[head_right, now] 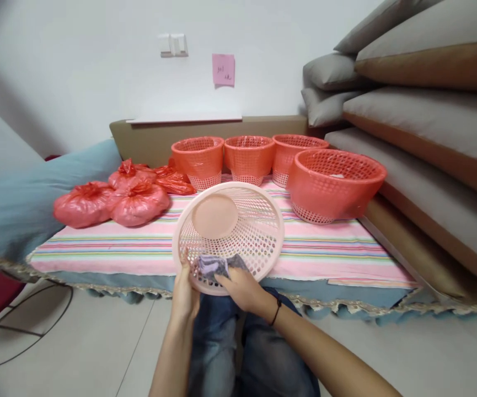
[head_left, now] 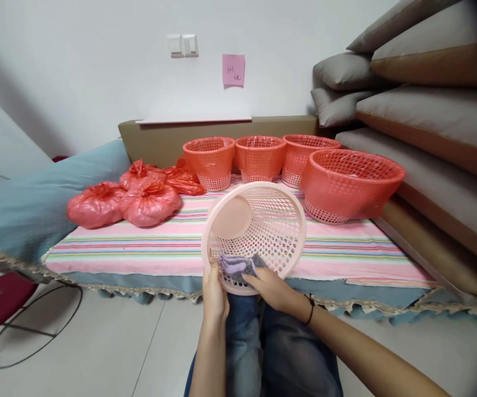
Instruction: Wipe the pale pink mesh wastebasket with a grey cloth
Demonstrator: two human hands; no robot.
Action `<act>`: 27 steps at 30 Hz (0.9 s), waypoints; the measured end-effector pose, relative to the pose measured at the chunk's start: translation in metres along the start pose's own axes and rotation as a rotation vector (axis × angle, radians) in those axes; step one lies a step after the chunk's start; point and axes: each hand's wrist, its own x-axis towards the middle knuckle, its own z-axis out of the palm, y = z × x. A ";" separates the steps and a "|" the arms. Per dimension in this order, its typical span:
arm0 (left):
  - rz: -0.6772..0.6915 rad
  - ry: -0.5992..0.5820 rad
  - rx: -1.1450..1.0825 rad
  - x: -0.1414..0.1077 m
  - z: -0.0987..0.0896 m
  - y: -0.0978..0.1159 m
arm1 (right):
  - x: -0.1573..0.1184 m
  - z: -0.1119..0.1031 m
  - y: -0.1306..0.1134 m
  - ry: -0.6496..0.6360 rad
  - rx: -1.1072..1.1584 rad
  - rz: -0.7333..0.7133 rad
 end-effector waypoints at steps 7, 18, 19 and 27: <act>-0.032 0.015 -0.005 0.002 -0.008 0.002 | 0.050 -0.042 -0.005 0.421 0.685 0.183; -0.017 0.017 0.031 -0.001 -0.004 -0.003 | 0.070 -0.032 0.043 -0.136 -0.870 0.121; -0.003 0.001 0.047 0.000 -0.005 -0.005 | 0.068 -0.024 0.047 -0.171 -0.845 0.166; 0.028 -0.069 0.104 0.003 -0.009 -0.016 | 0.052 0.008 0.034 -0.183 -0.508 0.149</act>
